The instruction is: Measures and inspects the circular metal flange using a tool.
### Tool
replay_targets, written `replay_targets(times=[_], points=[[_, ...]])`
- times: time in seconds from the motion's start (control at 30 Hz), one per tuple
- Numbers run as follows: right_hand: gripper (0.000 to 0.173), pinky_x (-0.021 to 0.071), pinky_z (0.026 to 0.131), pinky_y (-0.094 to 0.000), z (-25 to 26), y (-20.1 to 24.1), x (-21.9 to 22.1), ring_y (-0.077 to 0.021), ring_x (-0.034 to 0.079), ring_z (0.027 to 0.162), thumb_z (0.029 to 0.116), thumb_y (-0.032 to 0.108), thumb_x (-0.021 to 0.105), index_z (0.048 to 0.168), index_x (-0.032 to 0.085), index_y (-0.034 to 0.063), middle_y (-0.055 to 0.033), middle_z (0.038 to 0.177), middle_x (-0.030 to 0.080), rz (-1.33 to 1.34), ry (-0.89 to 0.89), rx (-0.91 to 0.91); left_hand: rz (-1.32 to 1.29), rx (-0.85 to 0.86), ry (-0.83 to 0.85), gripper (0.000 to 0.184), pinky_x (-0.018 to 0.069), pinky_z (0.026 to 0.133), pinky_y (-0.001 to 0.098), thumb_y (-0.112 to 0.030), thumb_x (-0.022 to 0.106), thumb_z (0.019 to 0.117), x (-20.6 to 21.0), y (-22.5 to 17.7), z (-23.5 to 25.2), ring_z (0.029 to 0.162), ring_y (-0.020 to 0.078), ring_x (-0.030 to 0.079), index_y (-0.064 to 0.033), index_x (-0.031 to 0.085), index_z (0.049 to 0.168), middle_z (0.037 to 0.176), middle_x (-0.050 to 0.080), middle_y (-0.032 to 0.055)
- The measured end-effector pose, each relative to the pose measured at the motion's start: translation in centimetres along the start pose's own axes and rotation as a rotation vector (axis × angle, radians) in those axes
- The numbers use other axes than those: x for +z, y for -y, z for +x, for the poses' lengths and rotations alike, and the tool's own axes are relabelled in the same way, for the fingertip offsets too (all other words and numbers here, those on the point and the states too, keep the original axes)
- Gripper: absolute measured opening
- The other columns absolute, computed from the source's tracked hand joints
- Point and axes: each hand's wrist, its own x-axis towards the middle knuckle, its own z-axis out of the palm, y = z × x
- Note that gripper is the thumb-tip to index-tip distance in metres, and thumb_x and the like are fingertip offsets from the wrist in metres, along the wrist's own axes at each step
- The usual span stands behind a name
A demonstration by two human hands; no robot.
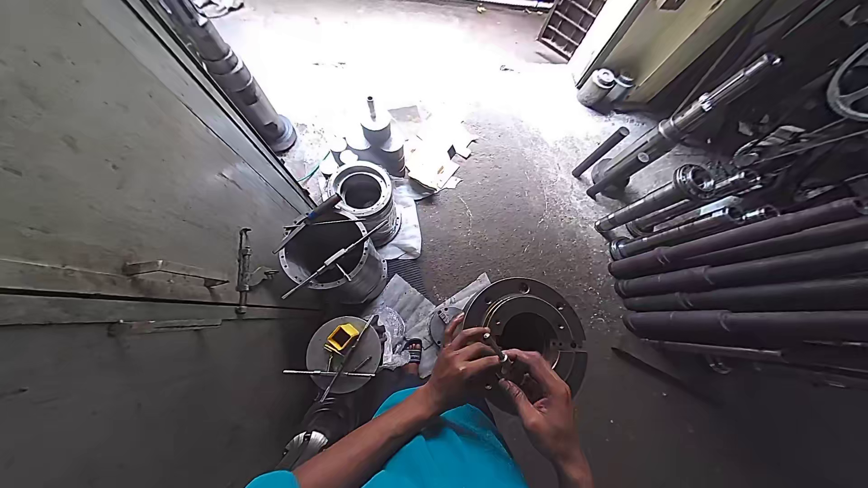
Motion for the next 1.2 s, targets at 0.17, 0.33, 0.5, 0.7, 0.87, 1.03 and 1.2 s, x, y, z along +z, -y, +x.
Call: replay_targets(times=[0.17, 0.33, 0.5, 0.7, 0.87, 1.03, 1.2], points=[[0.038, 0.0637, 0.085, -0.0293, -0.8, -0.7, 4.3, -0.0106, 0.073, 0.096, 0.0872, 0.008, 0.072, 0.125, 0.069, 0.0020, -0.0054, 0.113, 0.074, 0.139, -0.045, 0.113, -0.129, -0.257, 0.031, 0.015, 0.0523, 0.102, 0.0375, -0.022, 0.071, 0.0960, -2.9, 0.9, -3.1, 0.109, 0.0134, 0.068, -0.0144, 0.078, 0.107, 0.104, 0.077, -0.0015], [0.038, 0.0602, 0.088, -0.0302, -0.2, -0.7, 7.5, -0.0138, 0.072, 0.100, 0.0894, 0.012, 0.071, 0.127, 0.071, 0.0060, -0.0082, 0.114, 0.074, -0.033, 0.109, 0.059, -0.185, -0.423, 0.030, 0.011, 0.0574, 0.095, 0.0304, -0.017, 0.070, 0.0938, -6.0, 1.7, -6.3, 0.101, 0.0105, 0.070, -0.0063, 0.075, 0.096, 0.099, 0.076, 0.0028], [0.038, 0.0602, 0.088, -0.0308, 1.5, -0.2, 8.7, -0.0130, 0.072, 0.099, 0.0940, 0.012, 0.066, 0.131, 0.068, 0.0049, -0.0087, 0.115, 0.074, 0.033, 0.153, 0.035, -0.204, -0.440, 0.032, 0.012, 0.0608, 0.091, 0.0307, -0.010, 0.071, 0.0930, -9.1, 2.5, -6.6, 0.096, 0.0108, 0.073, -0.0025, 0.076, 0.102, 0.101, 0.077, 0.0054], [0.042, 0.0649, 0.077, -0.0310, 3.2, 0.6, 8.3, -0.0169, 0.074, 0.089, 0.0938, 0.000, 0.064, 0.134, 0.057, -0.0087, -0.0115, 0.108, 0.074, 0.424, 0.049, 0.129, -0.422, -0.549, -0.115, 0.013, 0.0620, 0.085, 0.0335, -0.004, 0.075, 0.0883, -10.4, 3.1, -4.1, 0.088, 0.0128, 0.073, 0.0021, 0.075, 0.100, 0.097, 0.077, 0.0071], [0.040, 0.0627, 0.066, -0.0271, 3.6, 0.6, 6.6, -0.0183, 0.074, 0.082, 0.0957, -0.004, 0.056, 0.135, 0.052, -0.0114, -0.0143, 0.104, 0.074, 0.578, -0.037, 0.213, -0.662, -0.612, -0.142, 0.012, 0.0620, 0.086, 0.0322, 0.005, 0.073, 0.0867, -9.6, 3.0, -2.0, 0.091, 0.0123, 0.073, 0.0038, 0.075, 0.099, 0.098, 0.077, 0.0072], [0.041, 0.0629, 0.068, -0.0279, 3.7, 0.7, 6.8, -0.0196, 0.074, 0.083, 0.0963, -0.002, 0.056, 0.136, 0.051, -0.0109, -0.0161, 0.105, 0.073, 0.602, -0.046, 0.240, -0.740, -0.698, -0.228, 0.010, 0.0613, 0.081, 0.0285, 0.005, 0.073, 0.0859, -9.8, 4.3, -2.4, 0.085, 0.0094, 0.072, 0.0030, 0.075, 0.096, 0.094, 0.076, 0.0050], [0.042, 0.0628, 0.069, -0.0288, 4.6, -0.2, 6.2, -0.0211, 0.074, 0.085, 0.0979, -0.002, 0.052, 0.139, 0.049, -0.0104, -0.0170, 0.105, 0.072, 0.587, -0.067, 0.259, -0.245, -0.982, -0.230, 0.015, 0.0611, 0.072, 0.0309, -0.017, 0.079, 0.0876, -9.5, 8.2, -3.4, 0.072, 0.0107, 0.071, -0.0038, 0.073, 0.093, 0.083, 0.075, 0.0030]])
